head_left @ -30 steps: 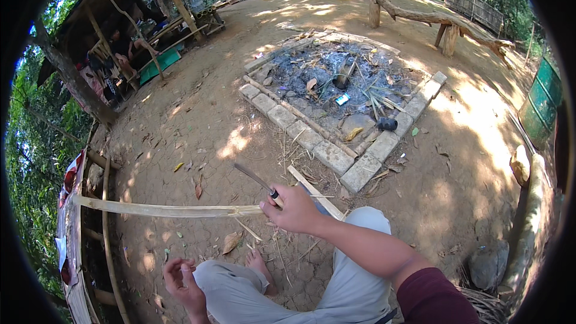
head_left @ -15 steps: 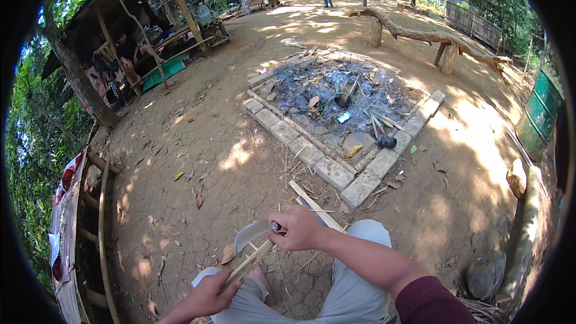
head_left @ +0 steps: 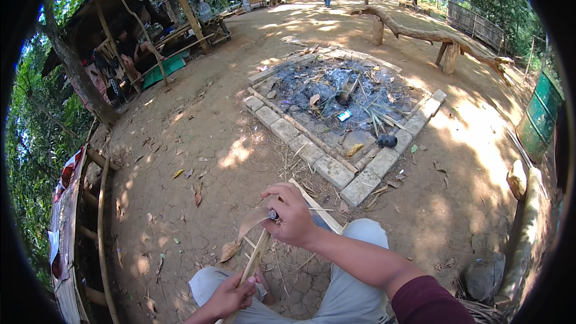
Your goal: The person uses a curved blade and a straight blade to shave thin strips and larger chips from a long piece of wood while sitting outdoors.
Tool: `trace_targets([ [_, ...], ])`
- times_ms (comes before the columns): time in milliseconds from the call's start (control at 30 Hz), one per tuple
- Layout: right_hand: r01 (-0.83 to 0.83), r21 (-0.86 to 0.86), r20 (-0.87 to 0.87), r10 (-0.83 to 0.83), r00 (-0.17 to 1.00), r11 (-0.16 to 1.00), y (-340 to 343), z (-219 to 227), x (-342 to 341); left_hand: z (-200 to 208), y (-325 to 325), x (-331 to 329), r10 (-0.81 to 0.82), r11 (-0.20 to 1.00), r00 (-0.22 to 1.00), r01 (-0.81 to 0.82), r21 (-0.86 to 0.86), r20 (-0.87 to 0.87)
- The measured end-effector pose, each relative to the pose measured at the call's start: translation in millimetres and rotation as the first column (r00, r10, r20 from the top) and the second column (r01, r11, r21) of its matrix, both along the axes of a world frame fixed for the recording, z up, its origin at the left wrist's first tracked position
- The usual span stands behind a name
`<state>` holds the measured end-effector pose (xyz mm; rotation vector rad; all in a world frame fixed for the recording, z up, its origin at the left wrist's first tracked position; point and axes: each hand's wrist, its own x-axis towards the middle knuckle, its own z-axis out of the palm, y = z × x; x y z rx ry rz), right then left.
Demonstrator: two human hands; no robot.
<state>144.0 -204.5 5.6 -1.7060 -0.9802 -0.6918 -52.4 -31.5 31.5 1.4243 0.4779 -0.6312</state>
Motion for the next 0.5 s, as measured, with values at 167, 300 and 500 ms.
trace_targets([
  [167, 0.042, 0.081, -0.025, -0.040, 0.999, 0.996, 3, -5, 2, 4, -16, 29, 0.166, 0.980, 0.985, -0.161, -0.118, 0.037],
  [300, 0.004, -0.093, -0.318, -0.033, 0.947, 0.996, 5, -22, 7, 2, -19, 50, 0.196, 0.955, 0.979, -0.177, -0.238, 0.058],
  [500, -0.230, -0.448, -0.658, -0.145, 0.739, 0.864, -4, -14, 1, -33, -15, 71, 0.291, 0.898, 0.953, -0.242, -0.367, 0.084],
])
